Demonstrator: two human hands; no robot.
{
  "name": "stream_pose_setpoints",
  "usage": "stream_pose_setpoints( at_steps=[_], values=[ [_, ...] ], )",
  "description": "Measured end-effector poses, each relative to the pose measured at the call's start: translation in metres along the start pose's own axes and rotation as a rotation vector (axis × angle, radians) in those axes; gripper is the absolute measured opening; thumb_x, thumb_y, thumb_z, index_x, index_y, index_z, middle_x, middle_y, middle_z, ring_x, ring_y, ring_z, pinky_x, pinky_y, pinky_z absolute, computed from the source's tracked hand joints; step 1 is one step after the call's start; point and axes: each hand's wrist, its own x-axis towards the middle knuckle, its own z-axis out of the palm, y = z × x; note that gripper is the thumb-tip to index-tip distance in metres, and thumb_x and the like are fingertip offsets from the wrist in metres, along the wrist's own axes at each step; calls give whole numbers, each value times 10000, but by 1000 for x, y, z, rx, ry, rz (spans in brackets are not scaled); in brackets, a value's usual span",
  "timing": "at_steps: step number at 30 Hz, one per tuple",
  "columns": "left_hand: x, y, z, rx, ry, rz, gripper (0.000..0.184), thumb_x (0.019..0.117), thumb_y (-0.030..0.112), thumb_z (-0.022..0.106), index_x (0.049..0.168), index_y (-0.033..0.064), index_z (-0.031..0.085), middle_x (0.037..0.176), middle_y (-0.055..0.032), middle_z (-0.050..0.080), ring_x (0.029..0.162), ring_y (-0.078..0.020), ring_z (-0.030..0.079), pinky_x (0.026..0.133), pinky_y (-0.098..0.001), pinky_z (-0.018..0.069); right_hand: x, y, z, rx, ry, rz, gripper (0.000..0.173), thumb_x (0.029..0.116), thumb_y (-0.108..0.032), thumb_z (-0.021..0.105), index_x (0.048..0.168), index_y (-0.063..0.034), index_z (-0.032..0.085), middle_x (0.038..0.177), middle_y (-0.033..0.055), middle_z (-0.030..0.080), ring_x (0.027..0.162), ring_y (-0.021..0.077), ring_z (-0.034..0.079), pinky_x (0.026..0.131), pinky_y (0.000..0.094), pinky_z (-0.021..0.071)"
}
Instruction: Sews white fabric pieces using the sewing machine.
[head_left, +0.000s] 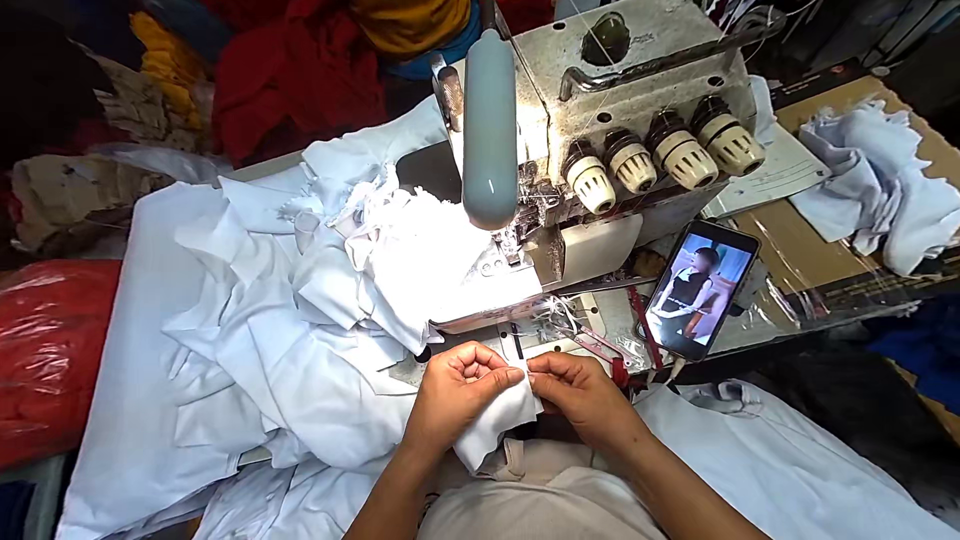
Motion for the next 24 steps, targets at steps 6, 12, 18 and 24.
stream_pose_setpoints(
  at_steps=[6, 12, 18, 24],
  values=[
    [2, 0, 2, -4, 19, -30, 149, 791, 95, 857, 772, 102, 710, 547, 14, 581, 461, -49, 501, 463, -191, 423, -2, 0, -5, -91, -64, -93, 145, 931, -100, 647, 1031, -38, 732, 844, -33, 717, 768, 12, 674, 747, 212, 579],
    [8, 8, -42, -83, -493, 147, 335, 827, 306, 822, 1067, 195, 616, 812, 134, 660, 740, 45, 625, 666, -152, 528, -5, -8, 6, -55, -1, -316, 63, 947, -97, 675, 954, -53, 720, 805, -67, 704, 698, -21, 638, 649, 166, 547],
    [4, 75, -136, 504, -220, 369, 456, 821, 439, 809, 1207, 265, 639, 739, 147, 682, 616, 55, 627, 545, -154, 536, 15, -56, 12, 82, 196, -400, 80, 967, -73, 640, 957, -73, 719, 747, -9, 699, 637, 32, 638, 607, 201, 547],
    [12, 46, -42, 815, 211, 957, 276, 1047, 338, 576, 1144, 116, 707, 1133, -94, 714, 1071, -185, 674, 942, -335, 542, 32, -59, 23, 102, 262, -304, 184, 930, 30, 622, 1016, -64, 489, 631, 16, 651, 542, 74, 647, 536, 228, 557]
  ],
)
